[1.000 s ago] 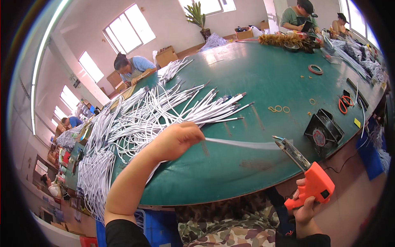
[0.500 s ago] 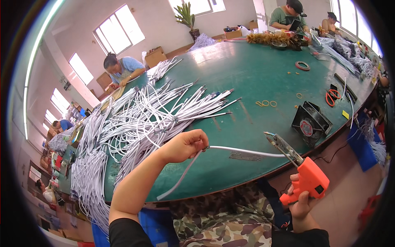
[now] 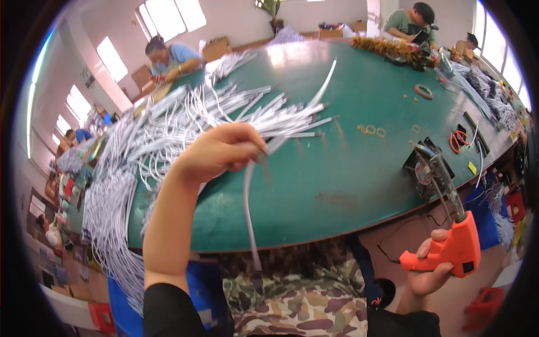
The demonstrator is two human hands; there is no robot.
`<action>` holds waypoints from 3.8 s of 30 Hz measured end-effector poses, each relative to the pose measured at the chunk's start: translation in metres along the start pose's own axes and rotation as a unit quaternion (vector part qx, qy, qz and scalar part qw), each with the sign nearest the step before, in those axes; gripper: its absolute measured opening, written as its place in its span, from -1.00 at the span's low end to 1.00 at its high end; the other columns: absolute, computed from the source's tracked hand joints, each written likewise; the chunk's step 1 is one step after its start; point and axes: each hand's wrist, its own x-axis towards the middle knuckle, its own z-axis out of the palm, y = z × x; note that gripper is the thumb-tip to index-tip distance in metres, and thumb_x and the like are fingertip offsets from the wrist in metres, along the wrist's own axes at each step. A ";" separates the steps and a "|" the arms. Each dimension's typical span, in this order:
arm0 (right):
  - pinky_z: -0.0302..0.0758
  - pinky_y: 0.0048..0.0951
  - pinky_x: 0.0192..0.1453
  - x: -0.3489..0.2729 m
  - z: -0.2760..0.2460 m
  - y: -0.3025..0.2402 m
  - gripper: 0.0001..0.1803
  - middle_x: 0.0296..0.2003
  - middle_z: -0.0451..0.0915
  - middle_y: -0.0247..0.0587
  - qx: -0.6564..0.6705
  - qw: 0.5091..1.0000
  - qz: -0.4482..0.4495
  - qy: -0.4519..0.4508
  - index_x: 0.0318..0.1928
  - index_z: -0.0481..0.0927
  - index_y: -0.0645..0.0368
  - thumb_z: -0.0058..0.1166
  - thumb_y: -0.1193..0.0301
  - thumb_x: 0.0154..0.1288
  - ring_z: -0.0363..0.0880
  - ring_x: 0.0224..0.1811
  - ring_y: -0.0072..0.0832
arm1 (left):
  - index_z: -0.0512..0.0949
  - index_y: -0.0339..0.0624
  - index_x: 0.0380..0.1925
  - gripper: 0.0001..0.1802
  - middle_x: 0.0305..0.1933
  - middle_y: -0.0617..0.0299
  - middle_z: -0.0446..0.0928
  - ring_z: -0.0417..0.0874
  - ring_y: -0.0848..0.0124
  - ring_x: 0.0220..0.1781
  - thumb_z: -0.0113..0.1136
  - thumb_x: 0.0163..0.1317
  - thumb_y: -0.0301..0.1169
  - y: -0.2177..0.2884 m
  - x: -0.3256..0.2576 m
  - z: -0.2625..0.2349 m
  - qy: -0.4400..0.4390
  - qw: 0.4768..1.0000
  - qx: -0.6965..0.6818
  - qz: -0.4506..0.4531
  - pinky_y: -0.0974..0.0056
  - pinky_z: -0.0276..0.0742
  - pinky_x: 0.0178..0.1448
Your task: The person solders electrical cables to connectors by hand using a soldering gun and solder wire, assembling them at a workbench.
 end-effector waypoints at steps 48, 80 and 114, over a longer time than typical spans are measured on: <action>0.26 -0.03 0.38 -0.050 0.156 0.093 -0.29 0.07 0.54 -0.05 0.264 0.874 0.283 -0.294 0.24 0.33 0.30 -0.02 -0.06 0.37 0.42 0.24 -0.19 | 0.58 -0.36 -0.15 -0.78 -0.40 0.27 0.57 0.54 0.58 -0.41 0.23 0.20 -0.52 -0.127 -0.111 0.112 0.184 0.955 0.044 -0.228 0.43 0.50 -0.30; 0.33 -0.36 0.25 -0.010 0.244 0.095 -0.40 0.15 0.49 -0.13 0.365 0.763 0.422 -0.327 0.33 0.26 0.13 -0.18 0.00 0.49 0.41 0.16 -0.47 | 0.49 -0.25 -0.36 -0.89 -0.51 0.39 0.45 0.43 0.66 -0.48 0.18 0.32 -0.47 -0.153 -0.087 0.125 0.242 0.860 -0.436 -0.112 0.50 0.32 -0.46; 0.38 -0.04 0.24 -0.077 0.034 0.067 -0.19 0.10 0.50 0.01 0.180 0.873 0.375 -0.255 0.30 0.24 0.31 -0.01 -0.12 0.34 0.47 0.15 -0.20 | 0.56 -0.24 -0.21 -0.66 -0.36 0.16 0.49 0.54 0.21 -0.40 0.27 -0.08 -0.65 -0.152 -0.044 0.118 0.054 0.855 0.459 0.234 0.21 0.48 -0.38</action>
